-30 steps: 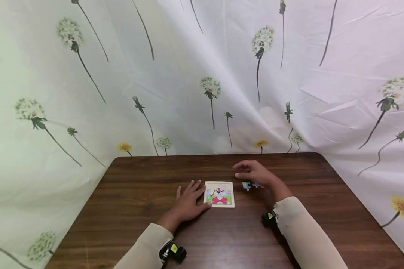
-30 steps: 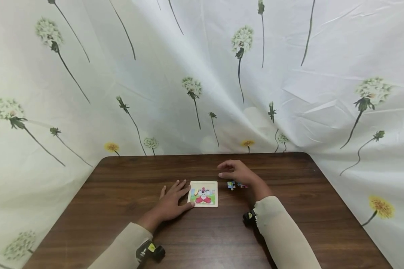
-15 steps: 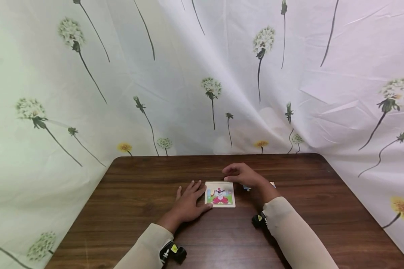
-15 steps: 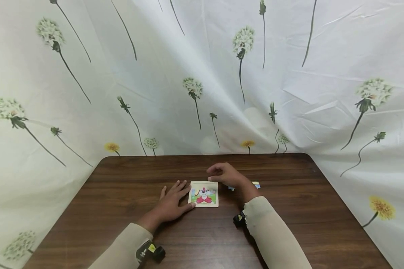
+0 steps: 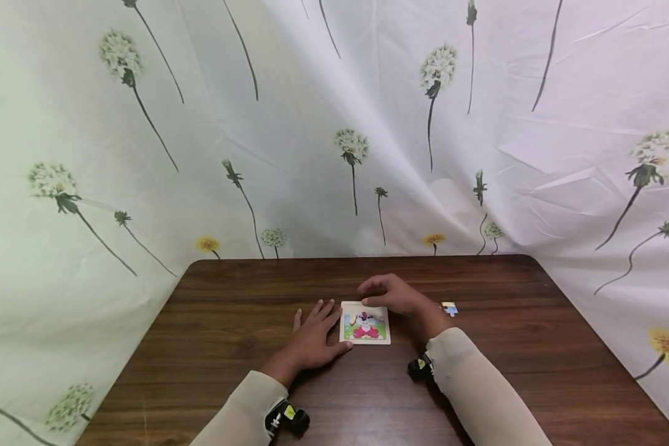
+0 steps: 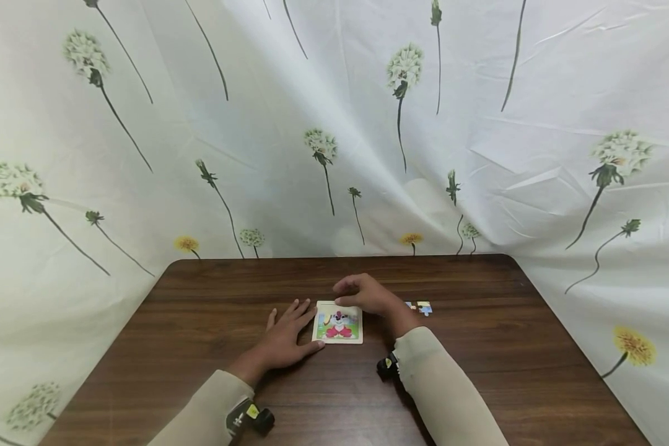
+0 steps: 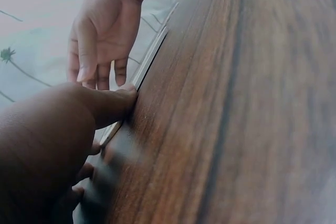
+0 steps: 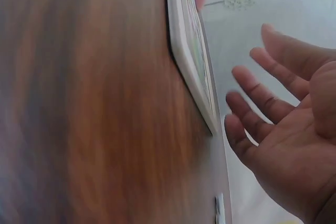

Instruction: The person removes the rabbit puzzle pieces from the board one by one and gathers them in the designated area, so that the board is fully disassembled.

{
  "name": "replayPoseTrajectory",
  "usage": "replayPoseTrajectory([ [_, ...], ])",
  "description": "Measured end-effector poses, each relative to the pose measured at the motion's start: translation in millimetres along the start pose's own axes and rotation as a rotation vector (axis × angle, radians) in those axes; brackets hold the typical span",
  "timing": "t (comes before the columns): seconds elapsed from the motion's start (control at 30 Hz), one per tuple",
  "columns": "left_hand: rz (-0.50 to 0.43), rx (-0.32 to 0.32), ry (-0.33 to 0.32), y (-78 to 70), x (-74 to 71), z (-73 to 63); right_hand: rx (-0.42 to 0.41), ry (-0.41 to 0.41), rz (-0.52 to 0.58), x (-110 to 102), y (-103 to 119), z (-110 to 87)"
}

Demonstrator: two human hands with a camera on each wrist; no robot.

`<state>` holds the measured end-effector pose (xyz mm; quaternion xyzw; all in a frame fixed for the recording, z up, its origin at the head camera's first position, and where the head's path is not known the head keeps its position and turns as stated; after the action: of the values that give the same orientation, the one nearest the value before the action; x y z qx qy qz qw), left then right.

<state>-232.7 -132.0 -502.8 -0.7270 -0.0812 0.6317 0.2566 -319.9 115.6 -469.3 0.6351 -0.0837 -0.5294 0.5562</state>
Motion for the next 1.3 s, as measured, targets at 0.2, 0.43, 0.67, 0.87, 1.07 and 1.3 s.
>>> replayPoseTrajectory([
  [0.2,0.008,-0.008,0.005,-1.3,-1.2,0.0,-0.104,0.047,-0.049,8.8,-2.6,0.0],
  [0.43,-0.001,-0.005,-0.004,-1.4,-1.3,0.1,-0.104,0.079,0.000,18.6,-4.6,1.6],
  [0.67,0.007,-0.005,-0.005,-1.7,-0.5,-0.9,-0.128,0.134,-0.104,26.6,-5.1,2.3],
  [0.87,0.014,-0.003,-0.012,-1.8,-2.7,0.5,-0.068,0.140,-0.131,29.1,0.4,1.4],
  [1.07,0.019,0.002,-0.018,-0.9,-3.8,2.0,-0.037,0.146,-0.193,32.3,1.8,1.0],
  [1.3,0.017,0.003,-0.008,-1.0,-1.3,-0.3,-0.048,0.157,-0.209,36.0,2.6,-2.4],
])
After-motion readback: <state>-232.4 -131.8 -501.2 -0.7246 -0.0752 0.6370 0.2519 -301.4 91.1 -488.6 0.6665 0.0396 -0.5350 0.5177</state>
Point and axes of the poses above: each hand's wrist, its own z-axis towards the middle knuckle, its own x-axis out of the palm, y = z × x, the point moved 2 cm from there along z, towards the middle knuckle, and after that the axes turned 9 degrees about -x, right-handed, at the moved point
